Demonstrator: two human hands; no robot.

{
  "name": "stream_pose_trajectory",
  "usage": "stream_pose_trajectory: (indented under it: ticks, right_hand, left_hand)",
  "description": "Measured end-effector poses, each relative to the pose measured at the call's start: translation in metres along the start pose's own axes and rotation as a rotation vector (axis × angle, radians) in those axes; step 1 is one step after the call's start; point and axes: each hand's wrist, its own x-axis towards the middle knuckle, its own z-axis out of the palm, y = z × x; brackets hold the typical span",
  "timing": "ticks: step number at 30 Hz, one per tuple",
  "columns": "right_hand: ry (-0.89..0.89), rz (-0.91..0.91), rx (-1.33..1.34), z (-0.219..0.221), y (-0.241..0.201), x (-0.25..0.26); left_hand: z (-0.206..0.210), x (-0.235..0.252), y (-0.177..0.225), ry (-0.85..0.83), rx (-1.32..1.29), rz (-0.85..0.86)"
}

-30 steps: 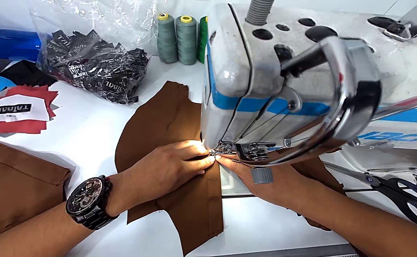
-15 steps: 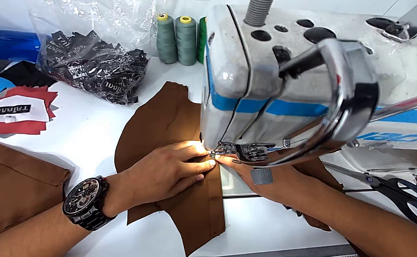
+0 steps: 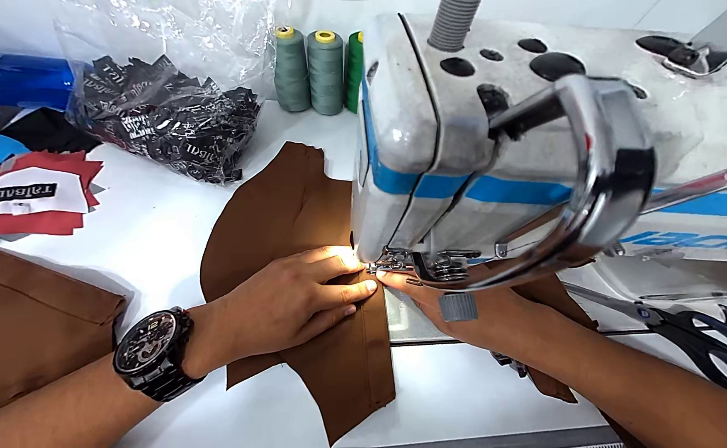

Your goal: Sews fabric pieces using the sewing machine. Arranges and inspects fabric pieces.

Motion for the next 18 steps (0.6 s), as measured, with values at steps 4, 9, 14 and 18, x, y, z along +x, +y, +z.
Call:
stream_pose_trajectory:
  ticks: [4, 9, 14, 18]
  right_hand:
    - [0.006, 0.016, -0.007, -0.002, 0.001, 0.001]
    - [0.157, -0.089, -0.045, -0.031, 0.011, -0.001]
    - [-0.080, -0.086, 0.150, -0.059, -0.025, -0.015]
    - [-0.056, -0.137, 0.327, -0.032, -0.088, -0.029]
  left_hand:
    - [-0.002, 0.003, -0.001, -0.007, 0.007, -0.003]
    - [-0.014, 0.010, 0.048, -0.008, 0.170, -0.144]
    - [0.010, -0.017, 0.117, 0.037, 0.335, -0.164]
    - [-0.027, -0.035, 0.168, 0.232, -0.018, -0.327]
